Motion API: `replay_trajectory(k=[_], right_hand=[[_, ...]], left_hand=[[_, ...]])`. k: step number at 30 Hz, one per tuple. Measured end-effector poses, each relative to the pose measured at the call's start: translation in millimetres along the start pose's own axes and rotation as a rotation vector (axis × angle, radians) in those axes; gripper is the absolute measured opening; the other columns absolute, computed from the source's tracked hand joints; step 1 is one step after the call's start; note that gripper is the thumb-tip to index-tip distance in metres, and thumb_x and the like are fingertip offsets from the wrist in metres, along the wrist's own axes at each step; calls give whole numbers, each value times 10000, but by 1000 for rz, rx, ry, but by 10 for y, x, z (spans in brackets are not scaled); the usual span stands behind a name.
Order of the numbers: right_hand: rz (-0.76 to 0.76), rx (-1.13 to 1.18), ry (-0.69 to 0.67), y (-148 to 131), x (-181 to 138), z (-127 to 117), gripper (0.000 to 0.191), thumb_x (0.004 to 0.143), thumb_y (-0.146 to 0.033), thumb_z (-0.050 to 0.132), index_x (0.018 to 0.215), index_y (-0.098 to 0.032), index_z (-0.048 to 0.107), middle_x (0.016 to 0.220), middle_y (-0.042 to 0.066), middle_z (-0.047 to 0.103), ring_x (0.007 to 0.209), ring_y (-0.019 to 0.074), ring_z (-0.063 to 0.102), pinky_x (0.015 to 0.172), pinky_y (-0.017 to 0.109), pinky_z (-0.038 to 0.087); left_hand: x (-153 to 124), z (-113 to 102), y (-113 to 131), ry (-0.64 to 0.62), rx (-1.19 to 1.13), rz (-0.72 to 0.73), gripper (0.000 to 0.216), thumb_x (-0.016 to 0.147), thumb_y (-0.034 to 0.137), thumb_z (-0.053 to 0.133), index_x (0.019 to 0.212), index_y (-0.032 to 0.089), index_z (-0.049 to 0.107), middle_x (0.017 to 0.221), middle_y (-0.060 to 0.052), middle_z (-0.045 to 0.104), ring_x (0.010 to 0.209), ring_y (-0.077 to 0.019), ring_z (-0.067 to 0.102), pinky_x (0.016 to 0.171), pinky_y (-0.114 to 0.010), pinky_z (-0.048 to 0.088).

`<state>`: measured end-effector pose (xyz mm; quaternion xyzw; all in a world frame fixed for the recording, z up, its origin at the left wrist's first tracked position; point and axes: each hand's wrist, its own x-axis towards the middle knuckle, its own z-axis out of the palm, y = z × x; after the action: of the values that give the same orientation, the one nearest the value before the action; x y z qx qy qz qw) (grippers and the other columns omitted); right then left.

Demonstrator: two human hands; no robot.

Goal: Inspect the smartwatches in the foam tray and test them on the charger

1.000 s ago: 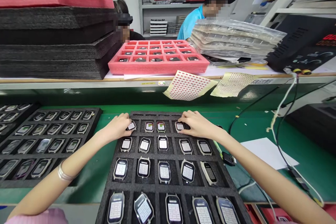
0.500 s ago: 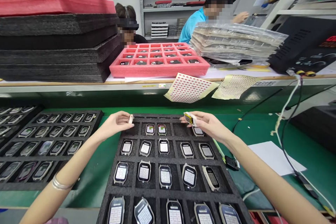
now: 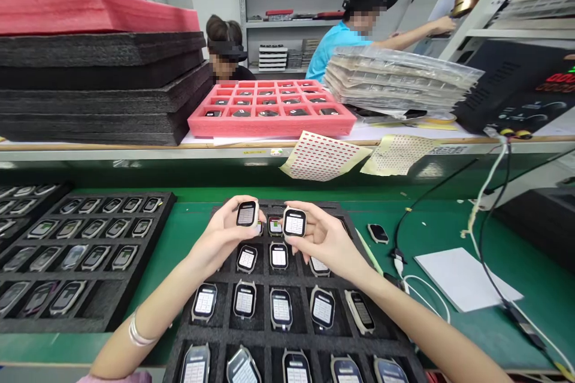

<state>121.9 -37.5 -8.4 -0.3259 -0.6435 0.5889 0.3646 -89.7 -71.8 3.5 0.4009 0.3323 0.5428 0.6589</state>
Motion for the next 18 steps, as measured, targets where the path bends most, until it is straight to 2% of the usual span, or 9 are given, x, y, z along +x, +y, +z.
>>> replay_trajectory(k=[1, 3, 5, 7, 11, 14, 18], right_hand=[[-22, -15, 5, -13, -17, 5, 526, 781, -185, 691, 1260, -231, 479, 936, 41, 618, 609, 110, 601, 414, 168, 485], [-54, -38, 18, -37, -41, 17, 479, 829, -230, 643, 1282, -232, 485, 859, 32, 625, 582, 108, 581, 411, 172, 476], [-75, -49, 62, -55, -54, 37, 390, 870, -281, 594, 1248, -217, 525, 722, 8, 607, 520, 107, 562, 399, 182, 465], [-85, -57, 123, -66, -61, 61, 318, 872, -315, 594, 1171, -209, 581, 703, 8, 606, 468, 98, 546, 375, 187, 445], [-84, -63, 184, -82, -84, 88, 300, 847, -358, 622, 1103, -202, 624, 743, 29, 632, 447, 109, 541, 346, 207, 421], [-81, -58, 135, -100, -122, 77, 332, 885, -384, 558, 1161, -207, 611, 678, 22, 635, 454, 132, 552, 382, 235, 448], [-79, -49, 81, -111, -175, 60, 340, 920, -363, 512, 1220, -220, 583, 650, 15, 646, 444, 127, 553, 437, 247, 469]], left_hand=[[-9, 5, 1, 26, 23, 9, 427, 678, 56, 699, 1061, 192, 569, 900, -32, 643, 827, -128, 567, 753, -214, 427], [-37, 17, -1, 43, 40, 4, 513, 655, 55, 703, 1119, 204, 547, 928, -38, 638, 865, -152, 577, 778, -242, 433], [-79, 41, -14, 6, 8, -20, 555, 657, 70, 686, 1166, 215, 517, 974, -53, 628, 919, -197, 596, 830, -309, 449], [-129, 74, -42, -48, -30, -39, 541, 686, 91, 661, 1182, 228, 493, 1012, -62, 609, 934, -232, 614, 833, -362, 470], [-216, 131, -118, -72, 45, 18, 373, 829, 182, 581, 1180, 236, 468, 1078, -81, 587, 896, -218, 625, 742, -340, 505], [-234, 145, -153, -56, 120, 93, 287, 901, 276, 511, 1179, 227, 458, 1081, -96, 583, 869, -209, 628, 701, -330, 523], [-205, 135, -162, -14, 192, 148, 241, 917, 300, 490, 1140, 212, 464, 971, -73, 582, 697, -157, 623, 530, -251, 502]])
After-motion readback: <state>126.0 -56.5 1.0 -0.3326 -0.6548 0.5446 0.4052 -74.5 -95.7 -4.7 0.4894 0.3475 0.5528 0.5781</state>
